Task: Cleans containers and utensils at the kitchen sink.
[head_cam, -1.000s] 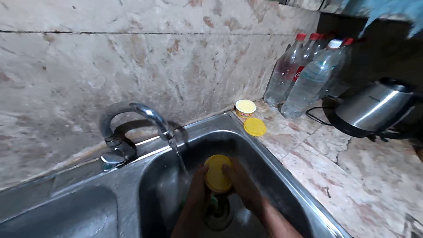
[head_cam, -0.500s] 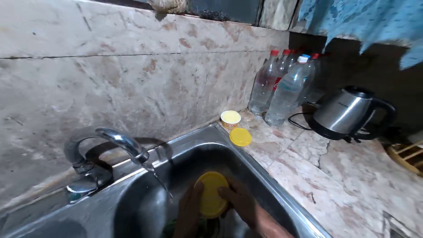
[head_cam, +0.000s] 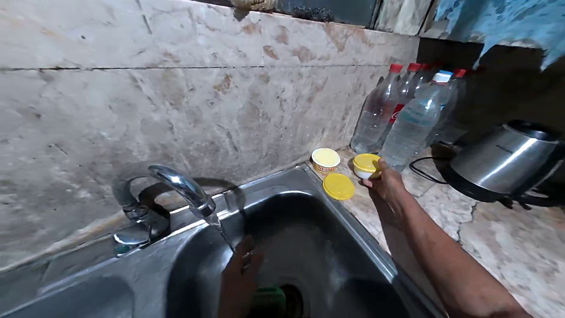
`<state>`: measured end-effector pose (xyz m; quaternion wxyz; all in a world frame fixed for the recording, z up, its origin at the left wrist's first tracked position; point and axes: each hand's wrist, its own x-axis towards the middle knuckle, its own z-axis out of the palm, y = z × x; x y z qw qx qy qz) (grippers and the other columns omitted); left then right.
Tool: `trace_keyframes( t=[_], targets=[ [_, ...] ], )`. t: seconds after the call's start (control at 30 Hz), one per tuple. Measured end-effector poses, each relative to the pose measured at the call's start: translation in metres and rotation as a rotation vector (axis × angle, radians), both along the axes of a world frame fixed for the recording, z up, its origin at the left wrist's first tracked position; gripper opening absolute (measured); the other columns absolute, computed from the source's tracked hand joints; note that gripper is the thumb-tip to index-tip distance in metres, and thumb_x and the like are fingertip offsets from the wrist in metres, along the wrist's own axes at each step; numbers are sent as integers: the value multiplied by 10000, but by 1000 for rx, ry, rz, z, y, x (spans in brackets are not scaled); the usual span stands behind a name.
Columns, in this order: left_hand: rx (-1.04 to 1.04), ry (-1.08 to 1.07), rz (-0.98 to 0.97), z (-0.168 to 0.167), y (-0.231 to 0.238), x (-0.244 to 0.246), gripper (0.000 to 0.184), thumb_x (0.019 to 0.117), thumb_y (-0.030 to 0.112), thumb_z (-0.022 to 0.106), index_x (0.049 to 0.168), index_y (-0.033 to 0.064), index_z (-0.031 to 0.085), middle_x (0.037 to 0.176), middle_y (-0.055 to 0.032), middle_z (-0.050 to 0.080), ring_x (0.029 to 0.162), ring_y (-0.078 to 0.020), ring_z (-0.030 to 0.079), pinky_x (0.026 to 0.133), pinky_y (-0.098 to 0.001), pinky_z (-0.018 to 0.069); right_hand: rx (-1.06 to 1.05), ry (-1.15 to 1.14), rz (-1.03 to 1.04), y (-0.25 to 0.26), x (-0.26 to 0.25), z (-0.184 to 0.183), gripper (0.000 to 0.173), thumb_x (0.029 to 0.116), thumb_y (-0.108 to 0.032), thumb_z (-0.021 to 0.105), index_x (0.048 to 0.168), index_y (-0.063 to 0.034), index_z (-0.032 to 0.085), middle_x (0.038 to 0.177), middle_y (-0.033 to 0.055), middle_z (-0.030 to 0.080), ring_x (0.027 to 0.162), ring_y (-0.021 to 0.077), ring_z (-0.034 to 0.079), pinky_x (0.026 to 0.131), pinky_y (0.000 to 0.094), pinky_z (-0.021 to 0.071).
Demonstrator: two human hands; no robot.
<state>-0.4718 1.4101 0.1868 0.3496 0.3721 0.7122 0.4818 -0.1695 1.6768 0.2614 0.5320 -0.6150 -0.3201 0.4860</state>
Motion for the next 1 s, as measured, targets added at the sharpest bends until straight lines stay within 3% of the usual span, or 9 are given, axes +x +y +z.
trace_keyframes(
  t=[0.07,0.13,0.2,0.27,0.33,0.43,0.73,0.87,1.0],
  targets=[
    [47,-57,92,2,2,-4,301,1001,81,598,1280,-30,617,1071,-148,688,848,-196,696,735,-366,598,-49,-143,1,8,-4,3,604,1052,-451,534,1413,25,447,1135,234,601,809,297,647,698,454,574],
    [78,-143,138,7,5,-3,150,1022,107,590,1020,-12,682,715,-30,652,549,-98,616,520,-261,548,-12,-487,-2,-11,-8,8,549,997,-325,639,1357,70,509,1228,295,601,987,393,666,846,562,555],
    [50,-129,85,8,6,-3,233,1027,195,608,892,20,683,625,4,614,490,-84,571,484,-251,515,152,-716,148,-39,-21,5,537,917,-325,735,1260,61,588,1199,305,619,1069,454,633,912,651,507],
    [-10,29,-28,2,4,-7,253,996,287,645,955,49,721,752,-19,676,635,-115,636,608,-317,550,269,-894,386,-54,-38,-15,701,822,-483,820,1332,-46,621,1318,251,600,1208,452,574,988,680,462],
    [-52,117,-133,-2,1,-9,340,962,332,687,1150,49,708,992,-81,724,862,-180,687,791,-406,566,312,-1114,524,-58,-55,-31,863,814,-562,803,1480,-90,523,1483,275,482,1357,497,449,1072,702,359],
    [-85,114,-175,-2,-3,-6,481,940,304,724,1312,15,625,1233,-154,676,1038,-251,691,907,-441,573,401,-1224,507,-49,-61,-43,713,810,-454,827,1359,-47,621,1325,268,583,1232,484,532,973,655,438],
    [-84,180,-107,-2,-2,-16,194,970,131,646,1120,36,723,936,-93,724,775,-186,690,722,-401,581,422,-962,409,-54,-49,20,702,711,-317,925,1296,-50,643,1282,249,611,1230,470,535,1003,656,442],
    [-212,221,-228,-1,-3,-14,264,977,150,647,1187,-1,698,1018,-163,718,906,-275,696,858,-475,560,466,-1071,444,5,-83,26,703,739,-352,907,1290,-3,642,1295,307,578,1260,518,486,1031,665,399],
    [-327,361,-401,5,-2,-19,447,932,223,729,1324,24,650,1305,-226,640,1255,-428,559,1073,-581,426,247,-1309,696,52,-113,22,710,782,-501,848,1361,-141,650,1338,273,581,1289,494,494,981,656,448]
  ],
)
